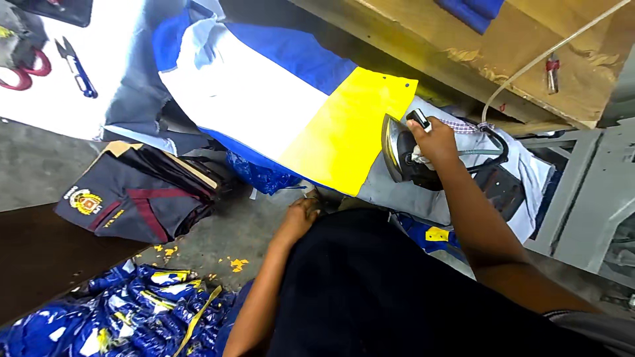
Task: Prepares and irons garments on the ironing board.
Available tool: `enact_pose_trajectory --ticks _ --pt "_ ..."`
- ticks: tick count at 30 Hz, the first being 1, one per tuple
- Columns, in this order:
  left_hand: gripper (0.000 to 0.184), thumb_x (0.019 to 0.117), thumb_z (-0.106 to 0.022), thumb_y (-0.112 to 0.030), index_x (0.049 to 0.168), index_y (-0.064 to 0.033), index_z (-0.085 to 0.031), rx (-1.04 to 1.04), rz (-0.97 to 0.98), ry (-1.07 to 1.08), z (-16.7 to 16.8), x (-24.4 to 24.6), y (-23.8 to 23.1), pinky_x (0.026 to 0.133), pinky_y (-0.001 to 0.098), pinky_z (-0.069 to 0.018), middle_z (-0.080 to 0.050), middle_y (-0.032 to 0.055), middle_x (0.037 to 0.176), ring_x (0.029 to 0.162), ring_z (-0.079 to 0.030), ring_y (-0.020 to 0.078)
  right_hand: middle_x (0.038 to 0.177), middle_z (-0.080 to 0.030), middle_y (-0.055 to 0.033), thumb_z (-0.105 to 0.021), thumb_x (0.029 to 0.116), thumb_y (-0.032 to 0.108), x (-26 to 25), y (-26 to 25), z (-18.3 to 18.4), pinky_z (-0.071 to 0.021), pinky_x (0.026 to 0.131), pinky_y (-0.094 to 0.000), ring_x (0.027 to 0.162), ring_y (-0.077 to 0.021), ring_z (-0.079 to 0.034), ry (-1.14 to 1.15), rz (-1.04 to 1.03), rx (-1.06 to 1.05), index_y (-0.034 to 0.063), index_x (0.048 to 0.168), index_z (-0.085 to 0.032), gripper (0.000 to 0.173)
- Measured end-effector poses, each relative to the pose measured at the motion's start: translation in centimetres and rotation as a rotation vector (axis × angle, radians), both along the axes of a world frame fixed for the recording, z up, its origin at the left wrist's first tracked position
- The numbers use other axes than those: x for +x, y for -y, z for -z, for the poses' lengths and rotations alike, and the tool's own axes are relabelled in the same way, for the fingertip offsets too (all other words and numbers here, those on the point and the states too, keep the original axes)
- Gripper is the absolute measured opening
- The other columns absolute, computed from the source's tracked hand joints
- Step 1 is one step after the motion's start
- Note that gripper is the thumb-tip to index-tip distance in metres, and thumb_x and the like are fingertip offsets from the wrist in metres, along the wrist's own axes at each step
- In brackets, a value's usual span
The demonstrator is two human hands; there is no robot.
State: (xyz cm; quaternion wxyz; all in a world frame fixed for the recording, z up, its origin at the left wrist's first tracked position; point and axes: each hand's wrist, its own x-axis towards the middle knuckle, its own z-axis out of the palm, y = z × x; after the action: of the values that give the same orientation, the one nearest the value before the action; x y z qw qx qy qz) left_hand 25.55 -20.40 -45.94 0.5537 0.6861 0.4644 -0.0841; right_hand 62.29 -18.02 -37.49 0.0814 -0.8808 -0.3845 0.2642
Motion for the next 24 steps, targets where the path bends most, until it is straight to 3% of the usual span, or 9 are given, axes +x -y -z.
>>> enact_pose_trajectory --ticks 5,9,13,19,24 --pt "0.034 0.1034 -0.058 -0.017 0.134 -0.0034 -0.067 0.270 0.179 0.165 -0.2 5.8 -0.1 0.112 0.0592 -0.0411 -0.057 0.0197 0.146 0.134 -0.054 0.0400 0.118 -0.067 -0.0301 -0.052 0.1043 0.054 -0.5 -3.0 -0.4 -0.0478 0.095 -0.0664 0.113 -0.0466 -0.065 -0.019 0.022 0.017 -0.0014 0.134 -0.061 0.063" --pt "0.040 0.1035 -0.058 -0.019 0.141 -0.0051 -0.061 0.311 0.363 -0.003 -0.6 9.7 0.9 0.109 0.0605 -0.0403 -0.051 0.0184 0.153 0.136 -0.051 0.0420 0.128 -0.065 -0.0269 -0.051 0.1040 0.056 -0.1 -6.7 -0.5 -0.0466 0.101 -0.0636 0.122 -0.0426 -0.062 -0.050 0.068 0.081 -0.0001 0.136 -0.061 0.065" --pt "0.043 0.1054 -0.055 -0.022 0.145 -0.0046 -0.056 0.309 0.425 -0.196 -1.4 11.2 1.6 0.110 0.0601 -0.0385 -0.045 0.0163 0.158 0.138 -0.048 0.0409 0.131 -0.064 -0.0248 -0.050 0.1046 0.055 0.3 -8.1 -0.9 -0.0471 0.102 -0.0614 0.125 -0.0401 -0.061 -0.070 0.051 0.089 -0.0002 0.137 -0.059 0.065" --pt "0.044 0.1051 -0.054 -0.022 0.147 -0.0070 -0.055 0.332 0.380 -0.309 -1.9 12.3 3.0 0.109 0.0612 -0.0382 -0.042 0.0145 0.161 0.139 -0.047 0.0415 0.119 -0.067 -0.0294 -0.051 0.1044 0.056 1.1 -2.1 -0.5 -0.0498 0.093 -0.0668 0.112 -0.0471 -0.065 -0.083 -0.148 0.001 -0.0006 0.136 -0.059 0.065" --pt "0.044 0.1002 -0.064 -0.021 0.142 -0.0054 -0.060 0.418 0.185 -0.266 -0.8 12.3 4.8 0.106 0.0637 -0.0421 -0.055 0.0299 0.141 0.133 -0.051 0.0487 0.113 -0.067 -0.0314 -0.053 0.1039 0.055 4.6 5.3 -0.3 -0.0491 0.090 -0.0688 0.108 -0.0495 -0.066 -0.143 -0.211 -0.087 -0.0012 0.133 -0.061 0.064"
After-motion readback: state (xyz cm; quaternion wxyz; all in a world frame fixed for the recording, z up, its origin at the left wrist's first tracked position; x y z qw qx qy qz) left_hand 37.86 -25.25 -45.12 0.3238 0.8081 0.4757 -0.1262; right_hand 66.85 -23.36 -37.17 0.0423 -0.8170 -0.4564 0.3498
